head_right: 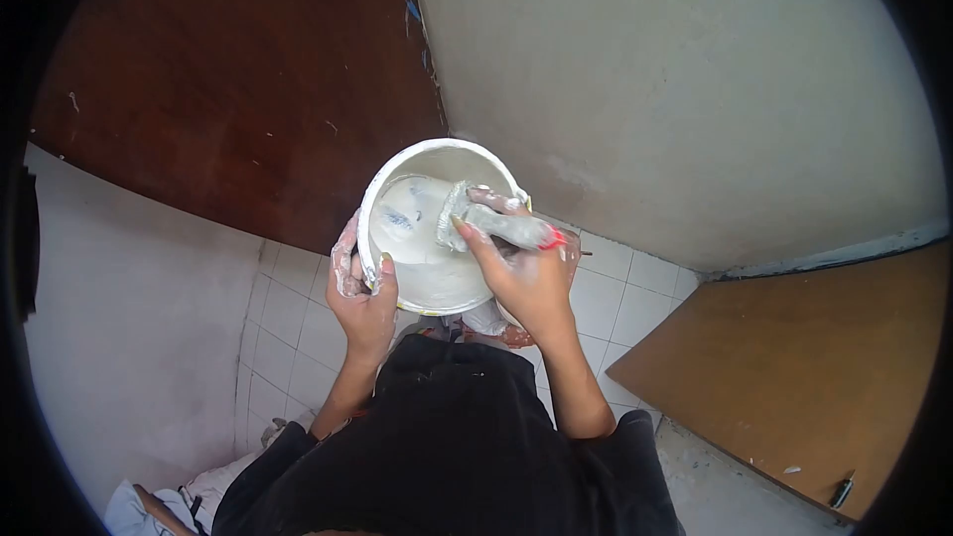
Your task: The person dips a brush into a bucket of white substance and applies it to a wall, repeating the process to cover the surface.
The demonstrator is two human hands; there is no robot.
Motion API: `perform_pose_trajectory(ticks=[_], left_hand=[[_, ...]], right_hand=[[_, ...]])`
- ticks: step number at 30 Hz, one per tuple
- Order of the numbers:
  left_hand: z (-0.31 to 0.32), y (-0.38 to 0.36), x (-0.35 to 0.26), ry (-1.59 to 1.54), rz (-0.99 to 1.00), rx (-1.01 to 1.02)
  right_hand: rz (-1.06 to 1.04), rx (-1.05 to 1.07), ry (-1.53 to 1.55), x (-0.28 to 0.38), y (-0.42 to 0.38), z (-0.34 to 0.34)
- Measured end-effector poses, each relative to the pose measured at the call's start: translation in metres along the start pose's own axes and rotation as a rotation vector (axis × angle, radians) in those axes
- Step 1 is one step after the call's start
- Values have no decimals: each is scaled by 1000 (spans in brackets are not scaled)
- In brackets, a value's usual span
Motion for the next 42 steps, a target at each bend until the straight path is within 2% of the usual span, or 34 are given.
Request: perform_pose_trajectory(ticks=[3,4,8,11,14,17,20,23,30,33,39,42], left_hand=[[-4,0,2,7,15,-3],[-5,-1,1,9,18,-8],[-7,-1,3,-4,59,-42],[-8,0,2,46,75,2],[-6,-3,11,7,23,64],[-7,-3,15,-3,29,79],[-5,-3,13,-72,51,38],[-8,-5,22,-81,55,-1],[-9,-8,35,-119,45,-31],[-10,-10,42,-140,-4,-35],[-8,-8,42,-164,-4,-7],[-11,-9,45,-111,-4,-26]], right_hand=[[100,112,-160,6,11,21],[39,98,-228,17,15,27],[93,168,-401,24,29,44],[122,194,-446,3,36,54],[53,166,-464,-3,40,61],[113,190,-433,-5,43,66],[54,226,-414,-2,40,68],[-139,244,-396,9,32,76],[-93,339,-339,-7,27,87],[80,450,-293,-15,27,93],[167,468,-286,-25,30,93],[284,437,-122,-45,31,87]])
Point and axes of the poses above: each hand's wrist, its own y-axis towards the middle knuckle, its own z-axis out of the palm, x = y × z, the point moved 10 cm from there along y, towards the middle knuckle, and after that the axes turned 13 degrees about x, right-handed, at the moved point
